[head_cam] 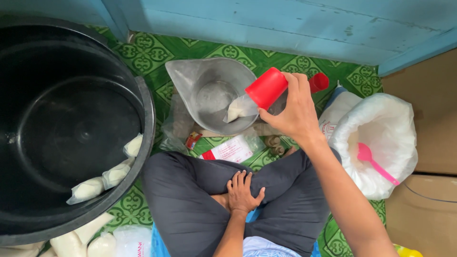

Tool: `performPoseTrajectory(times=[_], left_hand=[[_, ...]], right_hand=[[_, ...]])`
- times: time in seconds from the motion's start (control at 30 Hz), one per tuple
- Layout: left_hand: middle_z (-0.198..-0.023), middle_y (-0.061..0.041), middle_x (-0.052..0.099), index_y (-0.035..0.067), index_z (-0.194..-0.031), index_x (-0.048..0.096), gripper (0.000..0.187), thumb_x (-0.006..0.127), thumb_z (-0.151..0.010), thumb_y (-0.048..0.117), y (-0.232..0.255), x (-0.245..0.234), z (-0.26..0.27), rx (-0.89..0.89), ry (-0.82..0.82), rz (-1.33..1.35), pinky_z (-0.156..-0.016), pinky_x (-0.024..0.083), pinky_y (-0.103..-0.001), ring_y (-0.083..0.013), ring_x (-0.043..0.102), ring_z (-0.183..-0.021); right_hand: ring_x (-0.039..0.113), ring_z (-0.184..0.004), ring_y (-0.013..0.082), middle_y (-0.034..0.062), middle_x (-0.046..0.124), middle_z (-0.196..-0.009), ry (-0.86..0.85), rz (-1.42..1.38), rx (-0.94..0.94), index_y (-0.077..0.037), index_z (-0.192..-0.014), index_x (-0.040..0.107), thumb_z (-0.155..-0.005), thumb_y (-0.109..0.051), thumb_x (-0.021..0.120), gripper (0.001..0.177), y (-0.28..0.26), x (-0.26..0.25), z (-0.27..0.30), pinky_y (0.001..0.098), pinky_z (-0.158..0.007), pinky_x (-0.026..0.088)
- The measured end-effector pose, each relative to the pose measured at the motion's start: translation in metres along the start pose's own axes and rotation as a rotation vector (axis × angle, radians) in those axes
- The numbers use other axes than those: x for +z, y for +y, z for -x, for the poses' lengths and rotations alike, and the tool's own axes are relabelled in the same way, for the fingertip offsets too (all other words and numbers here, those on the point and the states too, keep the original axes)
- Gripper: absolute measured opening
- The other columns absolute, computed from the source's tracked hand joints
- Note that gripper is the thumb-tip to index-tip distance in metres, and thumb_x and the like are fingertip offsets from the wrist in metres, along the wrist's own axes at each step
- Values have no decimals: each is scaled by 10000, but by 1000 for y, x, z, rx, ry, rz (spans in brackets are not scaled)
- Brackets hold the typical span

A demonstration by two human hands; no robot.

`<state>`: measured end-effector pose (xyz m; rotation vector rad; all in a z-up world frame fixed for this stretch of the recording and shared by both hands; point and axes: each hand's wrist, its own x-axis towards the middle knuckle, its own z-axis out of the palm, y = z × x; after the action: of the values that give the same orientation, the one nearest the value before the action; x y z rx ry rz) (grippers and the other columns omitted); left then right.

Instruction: Manual packaging of white powdered food from a large sack into small plastic bags using a scoop and a funnel-like container.

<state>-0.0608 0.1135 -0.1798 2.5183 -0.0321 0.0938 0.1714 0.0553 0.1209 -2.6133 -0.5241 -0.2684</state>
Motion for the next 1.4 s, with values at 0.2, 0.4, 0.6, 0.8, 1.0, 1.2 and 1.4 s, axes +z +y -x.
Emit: performPoseTrajectory(times=[0.2,0.4,0.6,0.8,1.0,1.2,1.4], left_hand=[[-1280,-98,584,126,-1221,650,660,495,-821,627,2,-3,-1,13,24,-26,-939,360,-505,-314,487,-1239],[-1282,-94,588,131,-1242,643,662,493,-823,621,5,-4,-1,20,23,-46,-937,359,-511,-310,493,-1240],[-1269,-31,593,203,-1249,622,668,528,-739,624,7,5,-1,13,10,-157,-891,372,-498,-283,507,-1231],[-1318,4,576,233,-1304,575,696,469,-747,637,7,11,0,56,-5,-291,-882,364,-457,-248,509,-1257],[-1353,6,572,246,-1314,589,704,439,-729,608,9,14,0,90,-24,-386,-922,375,-470,-242,520,-1275],[-1373,10,573,253,-1315,610,680,272,-849,616,14,16,3,105,-11,-451,-952,350,-450,-236,530,-1287],[-1376,-13,571,247,-1284,634,729,159,-893,638,12,21,6,67,-79,-505,-948,353,-447,-247,518,-1283]], right_hand=[[532,-1089,244,138,489,-1187,-77,-162,397,-12,-1308,470,-702,-406,775,785,15,-2,-2,362,-861,498],[645,-992,123,34,664,-1128,-154,-497,715,-90,-1228,576,-738,-429,662,602,31,-26,-3,254,-858,505],[613,-907,103,22,670,-1051,-72,-683,720,-88,-1179,609,-795,-373,642,480,81,-54,32,239,-829,481],[619,-959,121,31,665,-1034,75,-730,702,-58,-1145,607,-863,-310,633,379,159,-86,92,267,-872,475],[600,-927,114,54,673,-1041,305,-639,939,-55,-1169,629,-860,-343,647,423,273,-97,174,239,-826,489],[624,-871,146,39,669,-1008,391,-270,1267,-69,-1128,630,-768,-512,714,578,357,-99,229,260,-805,494],[528,-1000,340,171,622,-931,189,20,1224,-30,-988,656,-639,-417,820,546,385,-71,230,434,-750,492]])
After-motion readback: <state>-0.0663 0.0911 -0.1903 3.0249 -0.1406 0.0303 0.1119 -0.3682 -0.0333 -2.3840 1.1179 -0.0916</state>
